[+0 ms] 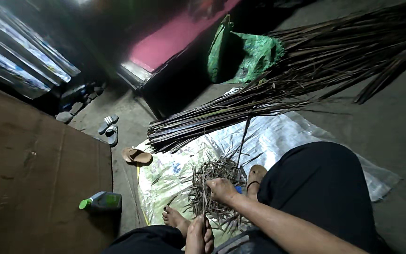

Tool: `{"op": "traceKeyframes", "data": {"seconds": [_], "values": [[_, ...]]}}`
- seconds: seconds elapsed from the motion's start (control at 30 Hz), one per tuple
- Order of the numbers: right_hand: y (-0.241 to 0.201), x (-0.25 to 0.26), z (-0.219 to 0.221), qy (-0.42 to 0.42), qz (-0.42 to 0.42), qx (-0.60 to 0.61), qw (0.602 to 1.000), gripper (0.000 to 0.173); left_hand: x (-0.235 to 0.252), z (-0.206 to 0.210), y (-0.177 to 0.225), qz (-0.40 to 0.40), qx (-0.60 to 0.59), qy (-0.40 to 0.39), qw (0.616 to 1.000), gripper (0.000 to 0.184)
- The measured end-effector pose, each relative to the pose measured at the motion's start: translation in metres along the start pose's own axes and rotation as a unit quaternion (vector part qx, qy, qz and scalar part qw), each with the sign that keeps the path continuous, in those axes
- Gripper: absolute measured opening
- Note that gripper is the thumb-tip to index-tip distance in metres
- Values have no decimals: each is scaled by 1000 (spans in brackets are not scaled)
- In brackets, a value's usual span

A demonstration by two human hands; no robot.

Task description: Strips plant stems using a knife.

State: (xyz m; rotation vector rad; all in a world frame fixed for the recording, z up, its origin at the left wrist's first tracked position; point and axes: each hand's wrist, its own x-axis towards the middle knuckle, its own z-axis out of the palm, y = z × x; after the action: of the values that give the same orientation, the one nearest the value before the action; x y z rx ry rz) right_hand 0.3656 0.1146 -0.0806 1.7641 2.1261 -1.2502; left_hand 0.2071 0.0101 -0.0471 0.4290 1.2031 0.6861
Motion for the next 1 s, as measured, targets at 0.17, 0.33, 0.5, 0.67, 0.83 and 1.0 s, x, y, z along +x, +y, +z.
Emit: {"op": "traceKeyframes", "data": {"seconds": [0.17, 0.33, 0.5, 0.67, 0.83, 1.0], "values": [[9, 2, -22, 36, 101, 60, 992, 35, -2, -1, -2, -8, 11, 13, 1000, 44], [-17, -23, -5, -70, -30, 78, 994, 29, 7, -3, 4, 7, 12, 51, 999, 42], [-44, -46, 9, -111, -75, 47, 990, 23, 7, -2, 5, 87, 45, 71, 993, 35], [-38, -45, 13, -89, -101, 38, 990, 24, 5, 1, 1, 105, 81, 85, 988, 32], [-38, -41, 17, -82, -116, 14, 990, 25, 7, -2, 0, 120, 85, 76, 986, 33], [-29, -32, 19, -39, -112, 5, 993, 23, 5, -2, 3, 88, 55, 49, 993, 36]]}}
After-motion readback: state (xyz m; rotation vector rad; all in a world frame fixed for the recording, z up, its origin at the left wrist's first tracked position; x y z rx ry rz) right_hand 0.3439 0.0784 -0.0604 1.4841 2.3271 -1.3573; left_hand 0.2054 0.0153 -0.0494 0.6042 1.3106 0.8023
